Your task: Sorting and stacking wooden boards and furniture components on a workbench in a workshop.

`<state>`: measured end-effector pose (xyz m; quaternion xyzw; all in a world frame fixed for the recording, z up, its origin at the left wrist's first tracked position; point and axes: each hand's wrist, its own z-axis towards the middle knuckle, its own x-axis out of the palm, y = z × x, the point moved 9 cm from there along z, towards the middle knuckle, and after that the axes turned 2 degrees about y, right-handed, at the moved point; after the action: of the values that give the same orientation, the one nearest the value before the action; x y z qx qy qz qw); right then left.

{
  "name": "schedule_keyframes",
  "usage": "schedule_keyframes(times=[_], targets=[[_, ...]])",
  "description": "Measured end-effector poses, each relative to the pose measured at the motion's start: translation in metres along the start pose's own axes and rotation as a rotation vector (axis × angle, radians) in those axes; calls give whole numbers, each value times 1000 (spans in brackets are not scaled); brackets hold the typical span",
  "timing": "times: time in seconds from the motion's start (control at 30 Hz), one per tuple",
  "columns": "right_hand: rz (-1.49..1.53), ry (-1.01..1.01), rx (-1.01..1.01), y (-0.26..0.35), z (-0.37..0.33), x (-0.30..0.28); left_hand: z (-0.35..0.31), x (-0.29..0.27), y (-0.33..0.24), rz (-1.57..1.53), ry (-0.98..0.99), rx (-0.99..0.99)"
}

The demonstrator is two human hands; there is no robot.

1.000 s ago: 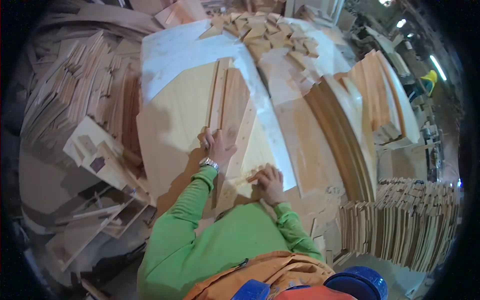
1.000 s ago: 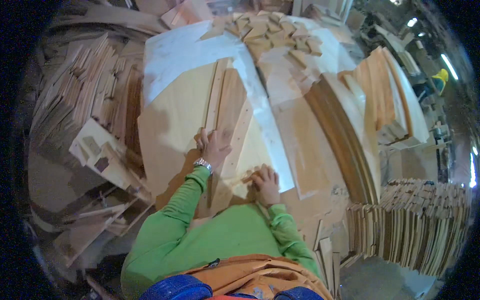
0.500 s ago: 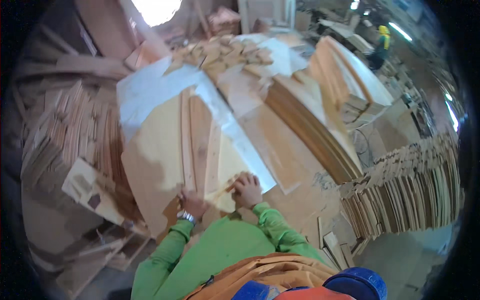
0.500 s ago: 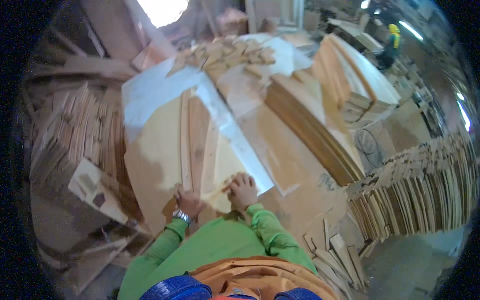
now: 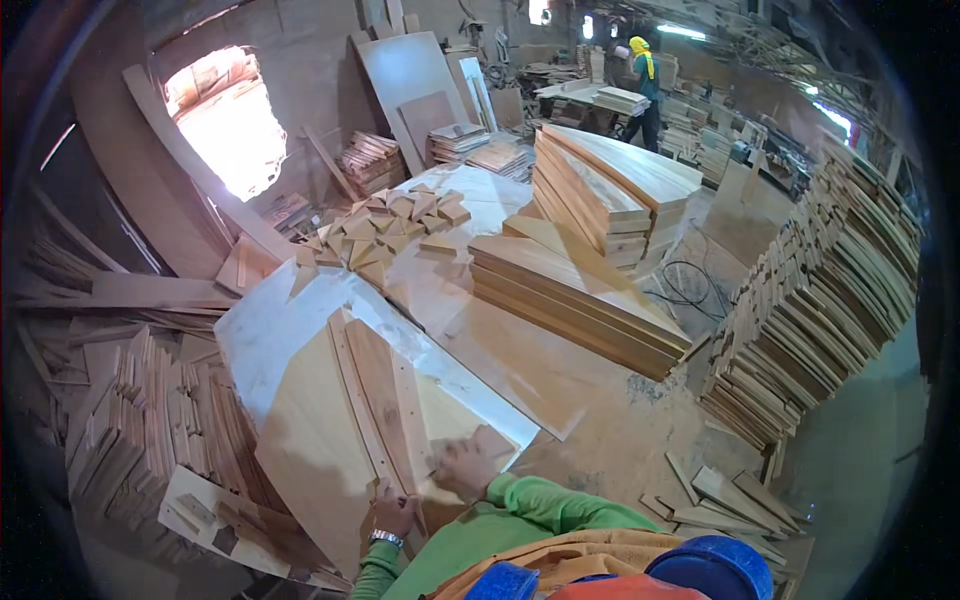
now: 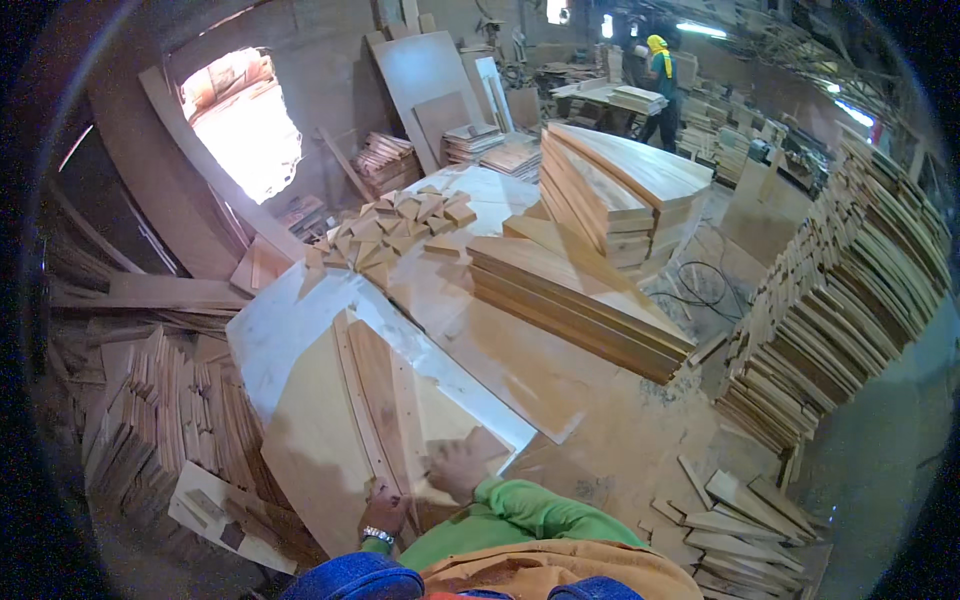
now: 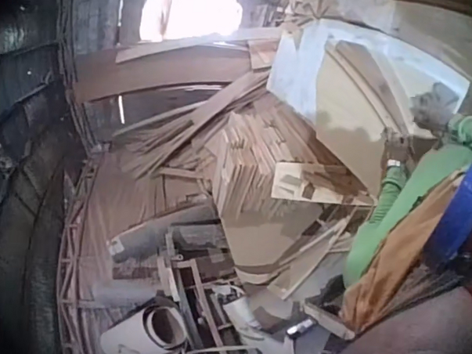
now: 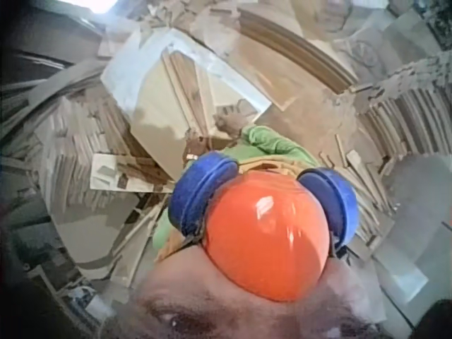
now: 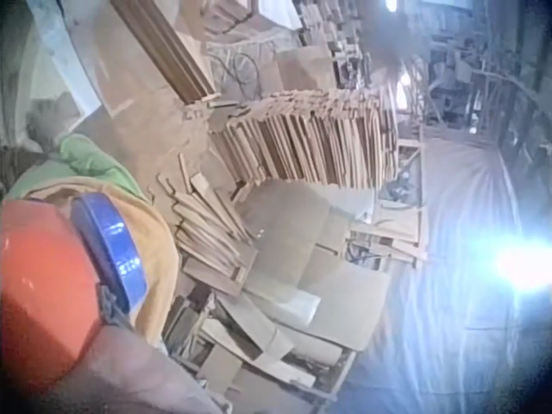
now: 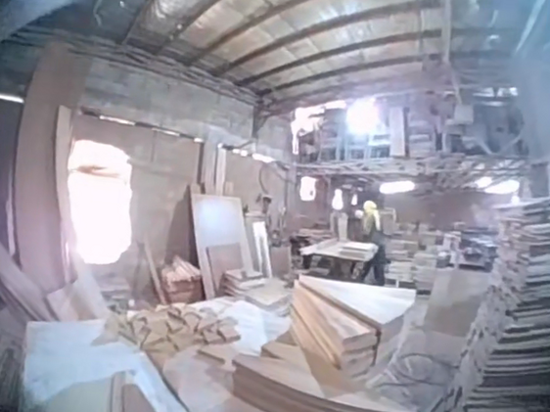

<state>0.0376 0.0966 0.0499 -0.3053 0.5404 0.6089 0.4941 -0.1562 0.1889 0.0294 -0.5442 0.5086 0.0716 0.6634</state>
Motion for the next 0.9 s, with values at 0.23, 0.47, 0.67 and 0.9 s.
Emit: schedule_keyframes(times=[0.23, 0.47, 0.67, 0.9], targets=[[385, 717, -132, 93, -10, 131, 13, 8, 90, -368, -408, -38], [373, 682, -186, 86, -29, 174, -13, 12, 74, -292, -717, 64], [421, 544, 87, 115, -10, 121, -11, 29, 113, -514, -638, -24], [736, 596, 342, 143, 34, -44, -16, 18, 114, -369, -689, 214]])
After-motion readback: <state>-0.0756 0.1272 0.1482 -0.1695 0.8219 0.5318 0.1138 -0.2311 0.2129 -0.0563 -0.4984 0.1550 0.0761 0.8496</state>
